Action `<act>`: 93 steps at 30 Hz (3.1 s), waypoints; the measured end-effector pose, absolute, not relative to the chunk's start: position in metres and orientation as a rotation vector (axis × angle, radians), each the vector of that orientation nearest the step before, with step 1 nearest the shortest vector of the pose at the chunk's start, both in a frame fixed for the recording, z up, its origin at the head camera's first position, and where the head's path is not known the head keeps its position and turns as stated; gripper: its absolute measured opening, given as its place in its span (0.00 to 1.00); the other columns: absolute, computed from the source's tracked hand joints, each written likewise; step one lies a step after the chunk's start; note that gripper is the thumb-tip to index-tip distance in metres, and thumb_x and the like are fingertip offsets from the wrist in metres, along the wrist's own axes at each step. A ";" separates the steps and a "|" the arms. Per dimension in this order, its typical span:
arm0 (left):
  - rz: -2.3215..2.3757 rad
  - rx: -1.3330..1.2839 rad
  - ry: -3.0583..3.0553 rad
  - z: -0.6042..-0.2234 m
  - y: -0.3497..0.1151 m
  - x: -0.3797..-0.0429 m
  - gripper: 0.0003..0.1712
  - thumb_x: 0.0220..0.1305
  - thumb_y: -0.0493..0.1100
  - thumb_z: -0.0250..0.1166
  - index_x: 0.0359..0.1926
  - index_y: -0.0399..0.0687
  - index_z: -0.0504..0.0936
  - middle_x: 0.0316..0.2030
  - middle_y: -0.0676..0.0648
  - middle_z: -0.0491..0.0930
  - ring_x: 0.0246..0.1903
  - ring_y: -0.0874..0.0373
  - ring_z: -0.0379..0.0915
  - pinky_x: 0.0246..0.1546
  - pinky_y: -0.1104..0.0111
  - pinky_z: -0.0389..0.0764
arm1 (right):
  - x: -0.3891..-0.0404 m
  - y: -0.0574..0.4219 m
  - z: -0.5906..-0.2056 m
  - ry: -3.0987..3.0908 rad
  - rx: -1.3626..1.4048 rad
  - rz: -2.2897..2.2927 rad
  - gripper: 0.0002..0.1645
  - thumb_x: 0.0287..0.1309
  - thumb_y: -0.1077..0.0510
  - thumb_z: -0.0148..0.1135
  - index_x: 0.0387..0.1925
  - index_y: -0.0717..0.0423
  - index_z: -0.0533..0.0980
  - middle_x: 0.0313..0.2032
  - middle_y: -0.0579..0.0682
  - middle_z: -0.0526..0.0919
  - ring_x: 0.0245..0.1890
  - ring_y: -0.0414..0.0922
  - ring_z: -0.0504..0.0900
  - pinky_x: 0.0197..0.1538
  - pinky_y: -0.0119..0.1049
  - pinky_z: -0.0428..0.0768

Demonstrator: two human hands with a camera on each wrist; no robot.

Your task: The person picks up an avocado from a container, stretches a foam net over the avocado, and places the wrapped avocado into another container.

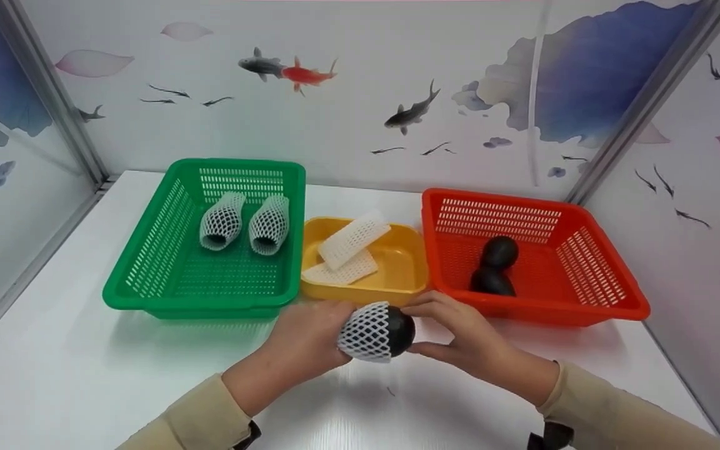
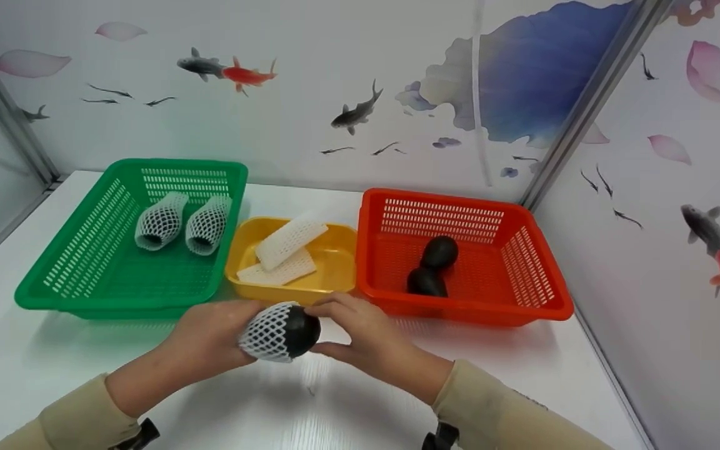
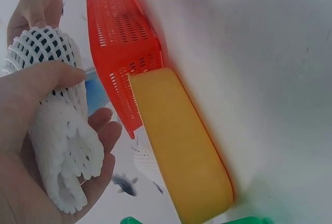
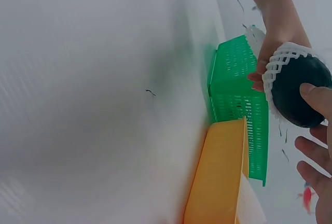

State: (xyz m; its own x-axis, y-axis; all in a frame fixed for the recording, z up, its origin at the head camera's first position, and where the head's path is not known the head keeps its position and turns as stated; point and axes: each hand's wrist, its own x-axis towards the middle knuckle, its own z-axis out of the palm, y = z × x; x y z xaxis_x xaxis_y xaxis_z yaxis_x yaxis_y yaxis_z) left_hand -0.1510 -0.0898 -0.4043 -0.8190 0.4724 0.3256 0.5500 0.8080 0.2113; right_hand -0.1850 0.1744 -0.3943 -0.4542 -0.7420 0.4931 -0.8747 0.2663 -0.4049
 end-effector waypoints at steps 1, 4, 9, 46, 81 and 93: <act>-0.421 -0.787 -2.732 -0.404 -0.090 -0.151 0.20 0.48 0.53 0.75 0.35 0.52 0.75 0.27 0.53 0.79 0.25 0.57 0.74 0.24 0.64 0.75 | -0.185 0.173 -0.395 -2.303 1.525 0.953 0.34 0.45 0.61 0.77 0.56 0.51 0.75 0.52 0.47 0.78 0.51 0.44 0.78 0.55 0.32 0.75; -0.384 -0.786 -2.698 -0.405 -0.088 -0.151 0.22 0.46 0.54 0.75 0.34 0.51 0.74 0.26 0.53 0.77 0.24 0.57 0.74 0.22 0.64 0.74 | -0.186 0.170 -0.396 -2.229 1.554 0.948 0.33 0.44 0.62 0.78 0.54 0.53 0.76 0.51 0.48 0.78 0.50 0.44 0.78 0.56 0.30 0.74; -0.357 -0.759 -2.653 -0.405 -0.086 -0.150 0.26 0.42 0.55 0.77 0.33 0.49 0.73 0.24 0.52 0.76 0.22 0.56 0.74 0.22 0.64 0.74 | -0.185 0.163 -0.398 -2.175 1.561 0.933 0.34 0.41 0.63 0.79 0.54 0.55 0.76 0.49 0.50 0.78 0.49 0.44 0.79 0.55 0.29 0.75; -0.501 -0.720 -2.721 -0.394 -0.086 -0.143 0.43 0.41 0.57 0.79 0.57 0.47 0.71 0.44 0.48 0.78 0.38 0.54 0.74 0.40 0.61 0.80 | -0.184 0.158 -0.401 -2.208 1.396 0.778 0.27 0.48 0.55 0.76 0.53 0.53 0.80 0.47 0.47 0.84 0.48 0.46 0.81 0.60 0.44 0.72; -0.566 -0.764 -2.665 -0.385 -0.065 -0.143 0.38 0.40 0.50 0.80 0.56 0.55 0.76 0.47 0.48 0.75 0.41 0.53 0.71 0.42 0.61 0.77 | -0.181 0.143 -0.409 -2.082 1.416 0.853 0.17 0.54 0.58 0.72 0.46 0.59 0.83 0.42 0.50 0.86 0.42 0.47 0.83 0.50 0.34 0.79; -0.498 -0.771 -2.668 -0.382 -0.067 -0.146 0.41 0.42 0.53 0.80 0.59 0.52 0.74 0.49 0.48 0.77 0.41 0.53 0.73 0.42 0.61 0.79 | -0.173 0.149 -0.400 -2.397 1.333 1.093 0.19 0.61 0.63 0.64 0.54 0.51 0.77 0.45 0.41 0.83 0.45 0.43 0.81 0.52 0.41 0.79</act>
